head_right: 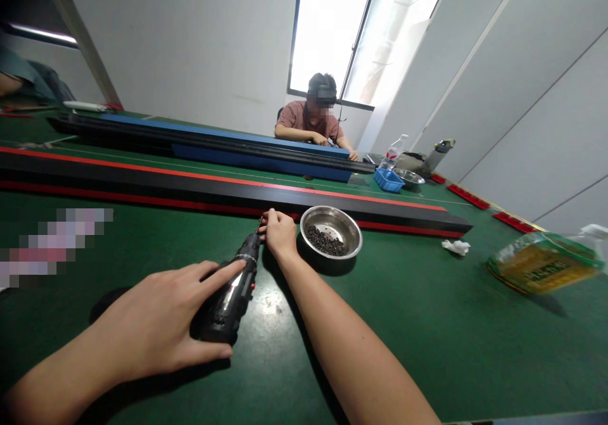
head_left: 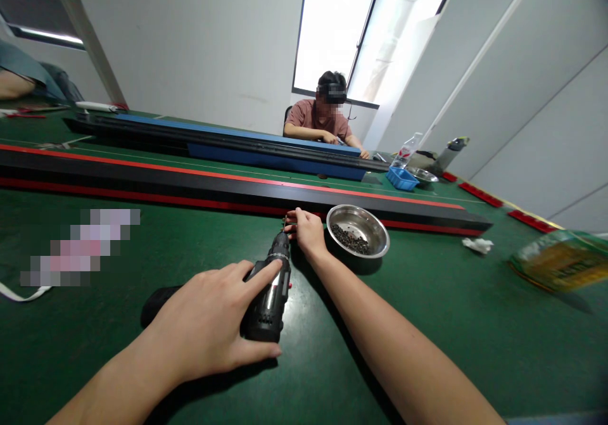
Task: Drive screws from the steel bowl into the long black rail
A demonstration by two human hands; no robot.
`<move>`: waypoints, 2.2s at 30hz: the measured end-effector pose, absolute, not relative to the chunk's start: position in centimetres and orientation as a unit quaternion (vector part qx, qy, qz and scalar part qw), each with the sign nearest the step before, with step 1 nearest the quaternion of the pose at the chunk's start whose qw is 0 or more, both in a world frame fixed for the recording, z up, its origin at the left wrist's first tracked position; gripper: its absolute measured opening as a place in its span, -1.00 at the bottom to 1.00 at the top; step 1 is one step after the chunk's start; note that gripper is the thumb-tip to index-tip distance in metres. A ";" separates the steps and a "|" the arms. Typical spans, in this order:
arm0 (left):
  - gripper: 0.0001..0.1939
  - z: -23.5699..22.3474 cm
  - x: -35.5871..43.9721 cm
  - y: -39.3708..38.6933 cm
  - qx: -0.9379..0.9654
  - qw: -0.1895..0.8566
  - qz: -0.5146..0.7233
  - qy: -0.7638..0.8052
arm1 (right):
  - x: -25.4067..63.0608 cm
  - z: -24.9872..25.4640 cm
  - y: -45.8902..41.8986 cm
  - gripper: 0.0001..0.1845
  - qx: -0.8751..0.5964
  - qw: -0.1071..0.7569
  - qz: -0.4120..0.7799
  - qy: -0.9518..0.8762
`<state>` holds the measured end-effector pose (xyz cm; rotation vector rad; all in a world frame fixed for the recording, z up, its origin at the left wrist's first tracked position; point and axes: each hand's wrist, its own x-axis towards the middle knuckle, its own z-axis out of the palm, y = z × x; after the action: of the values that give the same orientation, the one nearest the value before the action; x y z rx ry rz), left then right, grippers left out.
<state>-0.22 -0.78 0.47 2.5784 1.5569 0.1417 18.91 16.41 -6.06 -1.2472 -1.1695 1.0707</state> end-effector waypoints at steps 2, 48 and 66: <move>0.12 0.4 -0.2 -0.7 0.855 0.063 0.045 0.514 | 19.0 -6.1 16.5 -0.65 -0.523 0.530 0.452 -0.491; 0.13 1.0 0.3 -0.5 0.858 0.032 0.020 0.513 | 19.0 -6.5 16.8 -0.46 -0.568 0.484 0.391 -0.538; 0.11 0.3 -0.1 -0.3 0.861 0.019 0.047 0.507 | 18.9 -6.3 17.2 -0.45 -0.537 0.472 0.434 -0.549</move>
<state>-0.13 -0.33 0.31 2.6726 1.5729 0.1456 18.90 17.19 -6.26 -1.3142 -1.3436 1.0626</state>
